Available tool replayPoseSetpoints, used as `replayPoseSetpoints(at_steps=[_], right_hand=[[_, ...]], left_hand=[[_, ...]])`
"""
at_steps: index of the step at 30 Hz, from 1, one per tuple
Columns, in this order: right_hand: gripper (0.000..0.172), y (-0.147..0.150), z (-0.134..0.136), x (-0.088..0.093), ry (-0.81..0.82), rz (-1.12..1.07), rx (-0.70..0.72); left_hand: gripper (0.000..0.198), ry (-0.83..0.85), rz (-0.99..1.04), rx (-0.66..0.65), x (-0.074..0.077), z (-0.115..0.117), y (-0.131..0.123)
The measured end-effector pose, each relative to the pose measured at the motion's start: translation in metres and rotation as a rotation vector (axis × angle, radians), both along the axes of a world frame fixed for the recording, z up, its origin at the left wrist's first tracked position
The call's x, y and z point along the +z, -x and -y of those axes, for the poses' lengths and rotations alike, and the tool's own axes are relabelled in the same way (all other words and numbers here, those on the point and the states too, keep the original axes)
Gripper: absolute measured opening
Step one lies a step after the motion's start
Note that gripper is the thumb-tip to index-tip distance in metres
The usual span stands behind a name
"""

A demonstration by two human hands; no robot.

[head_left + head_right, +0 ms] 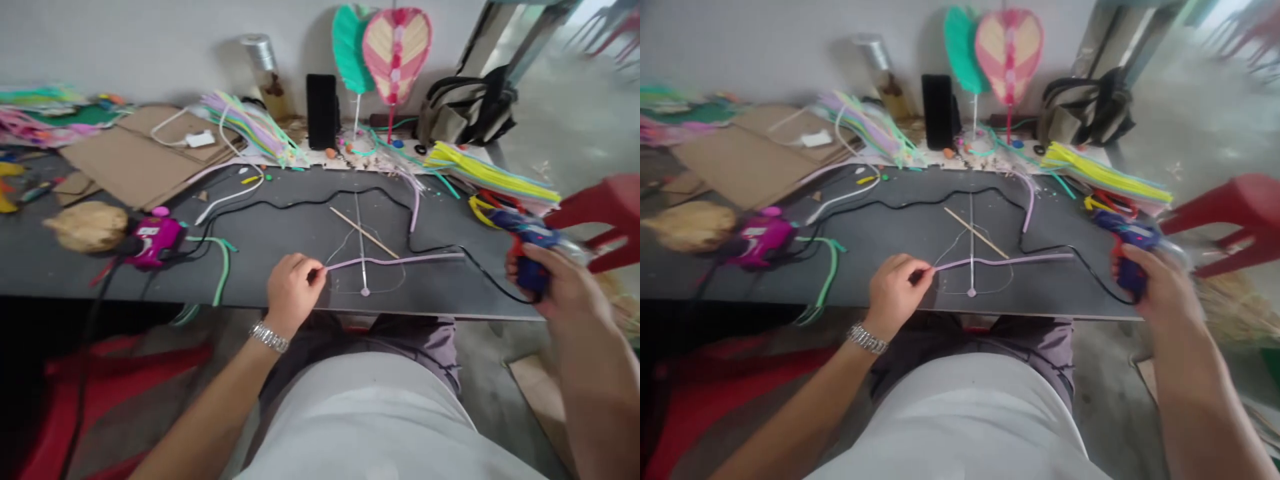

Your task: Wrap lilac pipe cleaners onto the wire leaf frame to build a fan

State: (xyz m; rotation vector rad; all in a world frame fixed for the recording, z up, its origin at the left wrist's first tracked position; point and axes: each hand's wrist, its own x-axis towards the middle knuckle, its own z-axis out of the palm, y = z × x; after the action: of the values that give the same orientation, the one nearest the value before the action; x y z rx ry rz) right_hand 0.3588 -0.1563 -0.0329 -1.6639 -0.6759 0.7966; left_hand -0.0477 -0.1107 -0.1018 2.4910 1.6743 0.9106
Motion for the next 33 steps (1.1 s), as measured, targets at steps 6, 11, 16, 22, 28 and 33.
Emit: replayPoseSetpoints(at_steps=[6, 11, 16, 22, 28, 33], right_hand=[[0.026, 0.069, 0.015, 0.02, -0.145, -0.132, 0.119], [0.033, 0.103, 0.02, 0.024, -0.089, 0.02, 0.202], [0.019, 0.064, 0.027, 0.046, -0.251, 0.097, 0.168], [0.02, 0.04, -0.008, 0.075, -0.628, 0.375, 0.035], [0.014, 0.108, -0.017, 0.051, -0.275, 0.152, 0.339], [0.048, 0.153, -0.004, -0.002, 0.123, -0.002, 0.707]], left_hand=[[0.014, 0.091, 0.06, 0.001, 0.0, -0.001, 0.001], [0.014, 0.077, 0.031, -0.007, -0.001, -0.001, 0.001], [0.016, 0.047, -0.002, -0.008, -0.002, -0.001, 0.002], [0.016, 0.032, -0.003, -0.026, -0.001, -0.002, 0.001], [0.013, 0.075, 0.043, -0.002, -0.002, 0.0, 0.0], [0.013, 0.102, 0.106, 0.021, -0.002, 0.001, -0.001]])
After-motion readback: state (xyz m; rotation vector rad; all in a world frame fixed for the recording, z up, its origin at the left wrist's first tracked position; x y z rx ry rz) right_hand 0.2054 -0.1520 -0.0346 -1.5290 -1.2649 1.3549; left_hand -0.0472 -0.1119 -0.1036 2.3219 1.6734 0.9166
